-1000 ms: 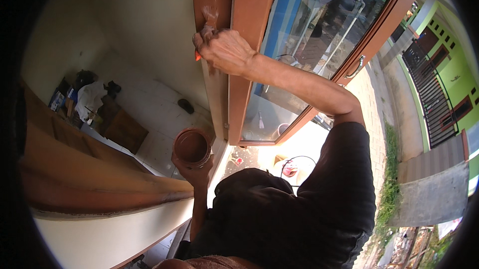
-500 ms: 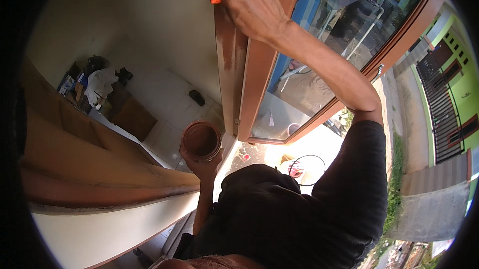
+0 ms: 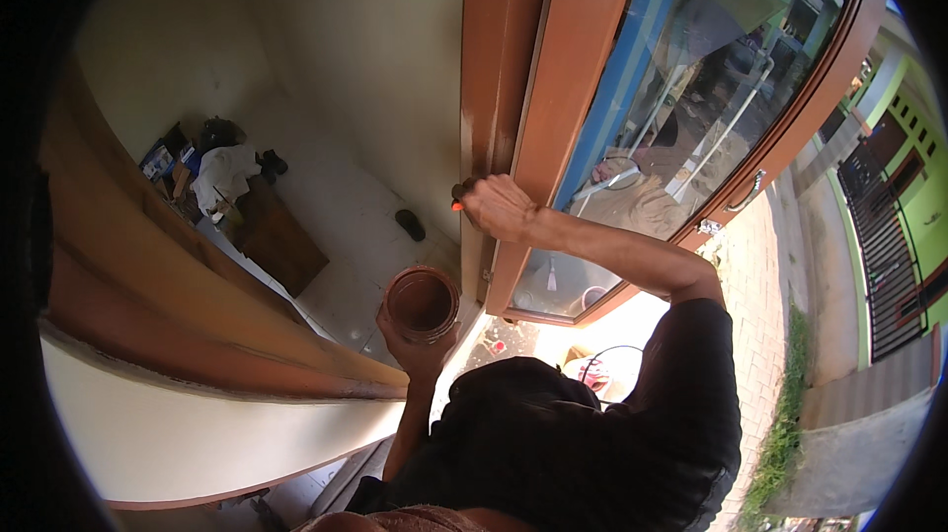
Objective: The person stains a wooden door frame and its window dividers using a paintbrush and a can of brown stain.
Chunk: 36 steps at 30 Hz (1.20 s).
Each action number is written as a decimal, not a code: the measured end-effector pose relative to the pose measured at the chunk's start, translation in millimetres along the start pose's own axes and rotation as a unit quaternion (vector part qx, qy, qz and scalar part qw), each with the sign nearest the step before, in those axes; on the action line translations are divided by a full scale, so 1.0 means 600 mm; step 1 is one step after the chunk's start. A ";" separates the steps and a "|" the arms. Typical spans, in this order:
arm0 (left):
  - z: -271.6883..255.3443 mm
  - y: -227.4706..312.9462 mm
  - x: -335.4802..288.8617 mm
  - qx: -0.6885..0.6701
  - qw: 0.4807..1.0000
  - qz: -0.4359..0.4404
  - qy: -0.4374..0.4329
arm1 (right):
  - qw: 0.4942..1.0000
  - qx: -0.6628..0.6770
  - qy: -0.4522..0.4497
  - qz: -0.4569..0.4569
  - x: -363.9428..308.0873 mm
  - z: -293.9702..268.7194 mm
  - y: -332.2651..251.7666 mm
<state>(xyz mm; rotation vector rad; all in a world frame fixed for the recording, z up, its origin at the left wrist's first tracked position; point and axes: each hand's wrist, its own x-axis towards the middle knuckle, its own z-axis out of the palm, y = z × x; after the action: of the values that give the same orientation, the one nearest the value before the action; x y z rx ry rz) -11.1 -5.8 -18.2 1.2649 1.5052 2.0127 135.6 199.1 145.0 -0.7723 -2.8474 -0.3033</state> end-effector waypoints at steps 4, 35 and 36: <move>-0.003 -0.006 0.001 0.013 1.000 0.005 0.020 | 0.993 0.005 0.117 0.028 0.052 -0.122 0.027; 0.017 0.017 0.026 0.057 0.997 0.055 0.022 | 0.845 0.520 0.096 0.086 -0.064 -0.101 -0.140; 0.017 0.017 0.028 0.060 0.997 0.052 0.023 | 0.845 0.522 0.070 0.092 -0.064 -0.088 -0.140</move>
<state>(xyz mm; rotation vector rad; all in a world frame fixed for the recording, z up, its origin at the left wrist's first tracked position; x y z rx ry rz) -9.6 8.1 -1.3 1.3805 1.6347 2.0559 131.2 97.1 175.0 -0.6812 -2.2226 1.0766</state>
